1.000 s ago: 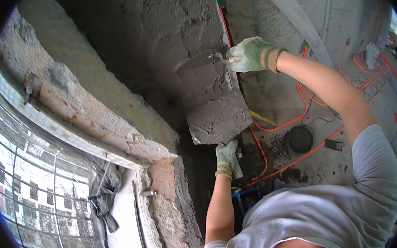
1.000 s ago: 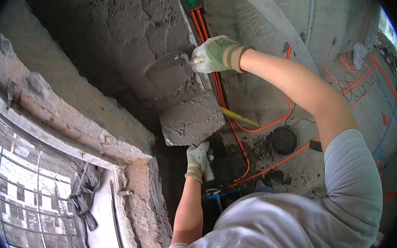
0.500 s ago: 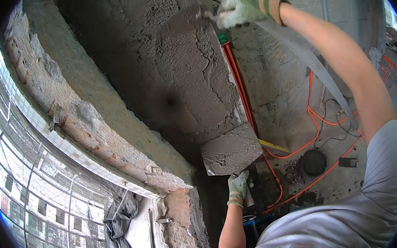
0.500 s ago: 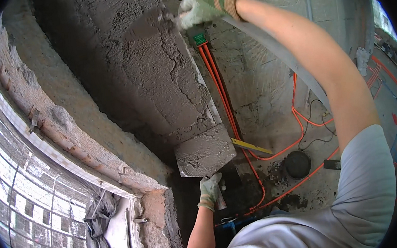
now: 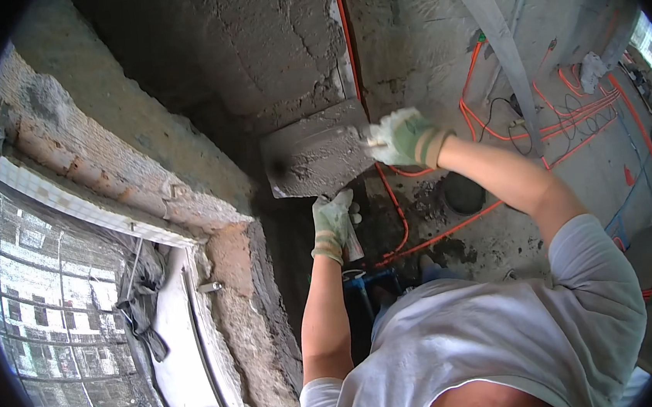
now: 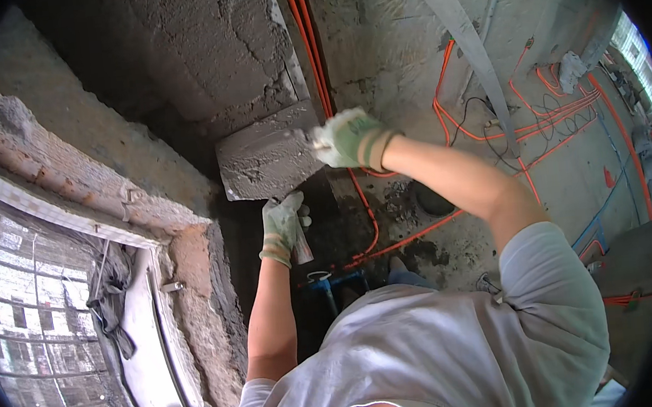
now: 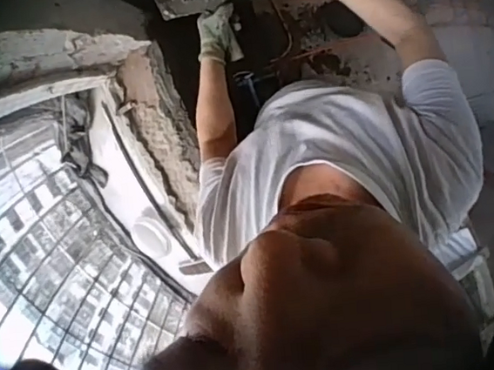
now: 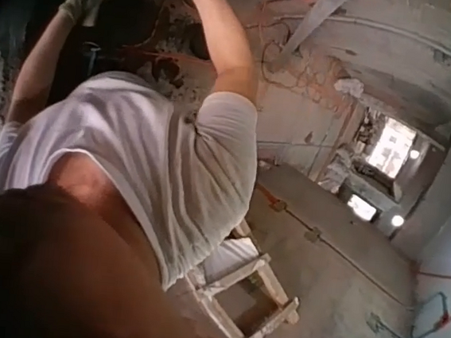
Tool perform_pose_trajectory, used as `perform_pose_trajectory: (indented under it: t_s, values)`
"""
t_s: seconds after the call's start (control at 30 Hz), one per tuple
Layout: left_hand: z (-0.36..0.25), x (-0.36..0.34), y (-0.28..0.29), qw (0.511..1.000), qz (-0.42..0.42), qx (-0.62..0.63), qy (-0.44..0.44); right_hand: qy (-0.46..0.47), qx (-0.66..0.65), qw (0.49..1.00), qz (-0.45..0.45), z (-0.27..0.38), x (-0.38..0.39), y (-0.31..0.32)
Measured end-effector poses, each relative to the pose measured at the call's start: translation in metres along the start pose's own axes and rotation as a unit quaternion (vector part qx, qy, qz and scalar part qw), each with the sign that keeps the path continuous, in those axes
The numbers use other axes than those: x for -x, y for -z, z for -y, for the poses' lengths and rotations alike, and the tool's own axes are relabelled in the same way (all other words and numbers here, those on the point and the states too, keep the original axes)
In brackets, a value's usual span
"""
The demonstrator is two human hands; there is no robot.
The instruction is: Applying plaster to an interior wall using a trowel and hawk during renovation.
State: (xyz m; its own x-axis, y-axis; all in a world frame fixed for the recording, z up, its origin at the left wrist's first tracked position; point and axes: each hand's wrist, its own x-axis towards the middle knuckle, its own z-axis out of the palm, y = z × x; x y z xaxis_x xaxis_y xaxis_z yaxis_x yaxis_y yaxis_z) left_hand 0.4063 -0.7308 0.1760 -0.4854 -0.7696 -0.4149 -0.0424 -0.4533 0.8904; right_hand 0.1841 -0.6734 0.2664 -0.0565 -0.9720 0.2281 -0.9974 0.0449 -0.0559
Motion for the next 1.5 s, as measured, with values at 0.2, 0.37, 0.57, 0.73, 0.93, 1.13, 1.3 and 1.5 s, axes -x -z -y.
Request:
perform_pose_trajectory:
  t_s: [0.2,0.37,0.57,0.73,0.93,1.13,1.3,1.5]
  values:
    - [-0.003,0.026,0.027,1.0,0.011,-0.024,0.01,0.08,-0.059,0.985,-0.138,-0.047,0.041,-0.013]
    - [-0.001,0.027,0.023,0.999,0.009,-0.038,0.016,0.048,-0.055,0.991,-0.114,-0.083,-0.01,0.002]
    - [0.015,0.028,0.014,0.998,0.007,-0.049,0.032,-0.021,-0.246,0.968,-0.035,-0.141,-0.041,-0.007]
    - [0.02,0.03,0.017,1.0,-0.007,-0.022,0.015,-0.105,-0.234,0.967,0.004,-0.16,-0.012,0.024]
    - [0.021,0.025,0.001,0.998,-0.04,-0.035,0.036,-0.068,-0.106,0.992,-0.021,-0.125,0.0,0.052]
    - [0.024,0.017,-0.028,0.997,-0.027,-0.042,0.055,-0.054,0.121,0.985,-0.106,-0.135,-0.028,0.098]
    - [0.038,0.014,-0.029,0.999,-0.005,-0.015,0.041,0.04,0.194,0.933,-0.301,-0.132,-0.002,0.094]
    - [0.056,0.008,-0.023,0.998,0.018,-0.012,0.052,0.002,-0.009,1.0,-0.003,-0.056,0.072,-0.016]
